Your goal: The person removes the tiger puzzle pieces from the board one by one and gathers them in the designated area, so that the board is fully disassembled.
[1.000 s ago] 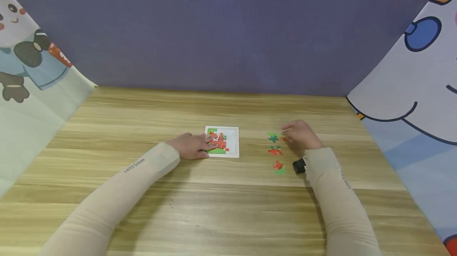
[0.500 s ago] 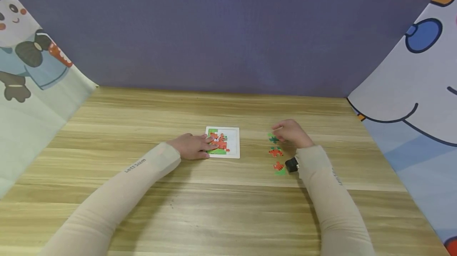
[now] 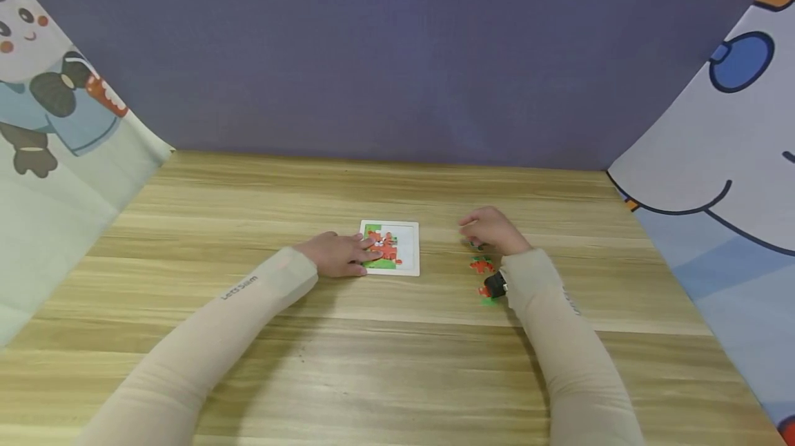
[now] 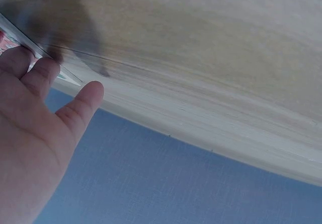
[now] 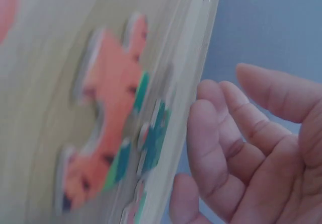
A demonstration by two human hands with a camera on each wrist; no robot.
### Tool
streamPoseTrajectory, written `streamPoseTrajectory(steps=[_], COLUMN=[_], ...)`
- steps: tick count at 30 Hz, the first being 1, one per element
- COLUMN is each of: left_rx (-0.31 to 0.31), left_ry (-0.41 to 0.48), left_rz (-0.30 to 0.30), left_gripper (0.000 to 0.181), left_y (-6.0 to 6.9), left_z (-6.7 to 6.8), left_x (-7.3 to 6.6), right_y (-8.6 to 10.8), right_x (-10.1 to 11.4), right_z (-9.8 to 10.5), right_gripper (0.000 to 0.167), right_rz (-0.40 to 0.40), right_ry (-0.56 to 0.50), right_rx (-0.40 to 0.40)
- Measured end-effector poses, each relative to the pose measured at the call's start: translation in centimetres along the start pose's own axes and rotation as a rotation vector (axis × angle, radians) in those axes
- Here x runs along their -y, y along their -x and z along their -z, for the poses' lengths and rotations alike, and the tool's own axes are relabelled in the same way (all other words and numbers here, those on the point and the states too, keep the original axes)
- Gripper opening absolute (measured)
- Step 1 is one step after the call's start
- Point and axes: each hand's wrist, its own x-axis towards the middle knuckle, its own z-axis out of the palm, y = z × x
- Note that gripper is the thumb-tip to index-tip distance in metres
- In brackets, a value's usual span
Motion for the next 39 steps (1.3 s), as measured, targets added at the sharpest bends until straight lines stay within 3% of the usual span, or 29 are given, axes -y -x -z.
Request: streamPoseTrajectory(steps=[7, 16, 39], left_rx=[-0.001, -0.018, 0.000], left_ry=[0.011, 0.051, 0.024], left_rz=[0.006, 0.015, 0.005], left_gripper=[0.054, 0.055, 0.054], left_y=[0.1, 0.3, 0.5], left_z=[-0.2, -0.2, 0.1], left_x=[0.2, 0.2, -0.1], right_y=[-1.1, -2.0, -3.3], right_x=[0.8, 2.3, 5.2], right_z=[-1.2, -2.4, -5.4], right_gripper=[0.039, 0.037, 0.030], right_rz=[0.048, 0.023, 0.095], right_ry=[0.020, 0.032, 0.092], right_rx=[0.027, 0.033, 0.087])
